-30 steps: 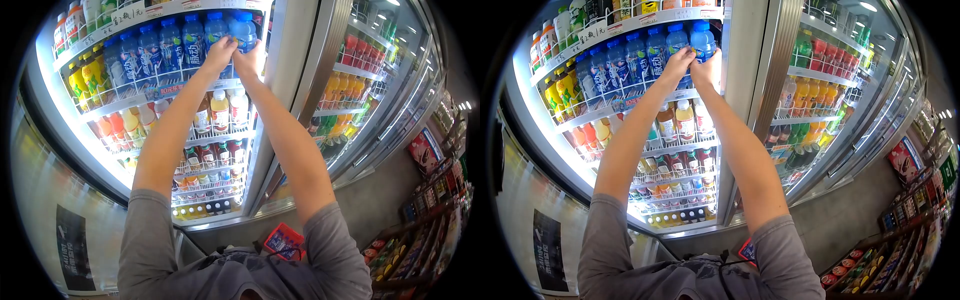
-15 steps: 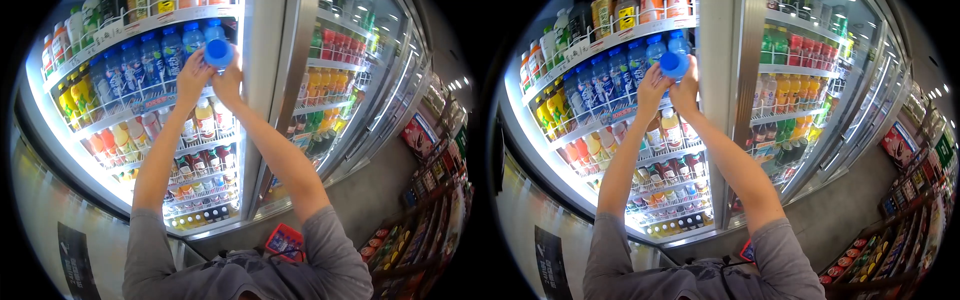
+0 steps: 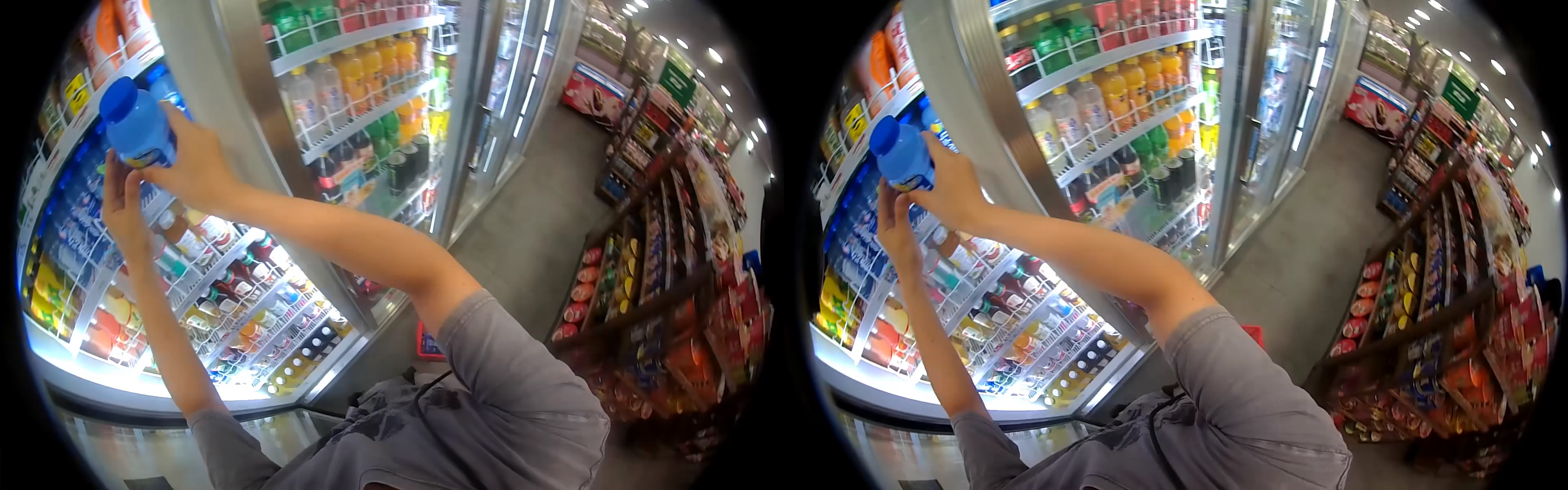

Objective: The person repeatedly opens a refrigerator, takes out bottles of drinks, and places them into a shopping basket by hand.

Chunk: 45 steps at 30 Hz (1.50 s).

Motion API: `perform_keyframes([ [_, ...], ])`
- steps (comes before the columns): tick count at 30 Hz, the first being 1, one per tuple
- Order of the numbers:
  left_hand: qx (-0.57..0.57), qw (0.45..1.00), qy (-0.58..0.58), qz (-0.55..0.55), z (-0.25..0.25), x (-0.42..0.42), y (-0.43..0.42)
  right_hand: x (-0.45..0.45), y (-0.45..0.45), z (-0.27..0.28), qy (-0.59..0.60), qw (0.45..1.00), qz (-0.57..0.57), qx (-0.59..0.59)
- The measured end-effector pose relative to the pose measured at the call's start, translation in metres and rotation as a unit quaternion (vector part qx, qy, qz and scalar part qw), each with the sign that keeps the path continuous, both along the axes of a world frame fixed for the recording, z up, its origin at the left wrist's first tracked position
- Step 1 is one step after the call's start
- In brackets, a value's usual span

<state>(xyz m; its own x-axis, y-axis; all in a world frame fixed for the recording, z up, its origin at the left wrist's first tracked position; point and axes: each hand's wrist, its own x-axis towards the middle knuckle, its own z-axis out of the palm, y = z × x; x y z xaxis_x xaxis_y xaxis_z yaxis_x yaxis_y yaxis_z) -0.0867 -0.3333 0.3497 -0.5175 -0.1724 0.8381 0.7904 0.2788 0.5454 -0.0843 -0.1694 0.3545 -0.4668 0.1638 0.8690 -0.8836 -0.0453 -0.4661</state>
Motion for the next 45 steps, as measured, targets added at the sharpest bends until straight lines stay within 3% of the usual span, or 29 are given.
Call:
perform_keyframes([
  [1,-0.014,1.000,0.004,0.006,-0.001,0.005,0.005,0.010,0.011,0.004,-0.021,0.997,0.076,0.000],
  [3,0.011,0.999,-0.008,-0.032,-0.004,0.018,0.026,0.028,0.040,0.006,-0.016,0.998,0.055,0.008],
  [5,-0.057,0.991,0.007,-0.124,-0.010,0.027,0.048,0.050,0.078,0.008,-0.012,0.999,0.036,0.019],
  [9,-0.062,0.966,-0.010,-0.250,-0.017,0.039,0.130,0.070,0.153,0.002,-0.044,0.996,0.030,0.066],
  [11,-0.062,0.945,-0.030,-0.319,-0.023,0.045,0.175,0.082,0.188,-0.008,-0.007,0.999,0.000,0.049],
  [13,-0.063,0.919,-0.035,-0.388,-0.035,0.043,0.219,0.084,0.222,-0.023,-0.031,0.999,-0.029,-0.014],
  [16,-0.042,0.889,-0.130,-0.437,-0.052,0.056,0.283,0.117,0.280,-0.040,-0.104,0.992,-0.068,0.007],
  [23,-0.035,0.814,-0.147,-0.561,-0.106,0.081,0.422,0.186,0.386,-0.081,-0.195,0.964,-0.178,-0.030],
  [25,-0.019,0.769,-0.192,-0.609,-0.120,0.096,0.451,0.206,0.410,-0.093,-0.219,0.956,-0.192,-0.043],
  [31,-0.028,0.723,-0.274,-0.634,-0.172,0.133,0.511,0.254,0.467,-0.144,-0.297,0.915,-0.268,-0.048],
  [35,-0.052,0.708,-0.310,-0.633,-0.205,0.151,0.525,0.278,0.490,-0.195,-0.328,0.913,-0.226,-0.085],
  [37,0.000,0.650,-0.382,-0.657,-0.227,0.154,0.523,0.291,0.494,-0.223,-0.343,0.919,-0.165,-0.100],
  [39,0.011,0.634,-0.416,-0.652,-0.257,0.158,0.519,0.300,0.489,-0.250,-0.377,0.906,-0.157,-0.110],
  [41,0.001,0.601,-0.475,-0.643,-0.286,0.158,0.505,0.303,0.478,-0.274,-0.469,0.858,-0.177,-0.112],
  [45,-0.015,0.581,-0.514,-0.631,-0.348,0.153,0.479,0.302,0.449,-0.307,-0.524,0.833,-0.139,-0.113],
])
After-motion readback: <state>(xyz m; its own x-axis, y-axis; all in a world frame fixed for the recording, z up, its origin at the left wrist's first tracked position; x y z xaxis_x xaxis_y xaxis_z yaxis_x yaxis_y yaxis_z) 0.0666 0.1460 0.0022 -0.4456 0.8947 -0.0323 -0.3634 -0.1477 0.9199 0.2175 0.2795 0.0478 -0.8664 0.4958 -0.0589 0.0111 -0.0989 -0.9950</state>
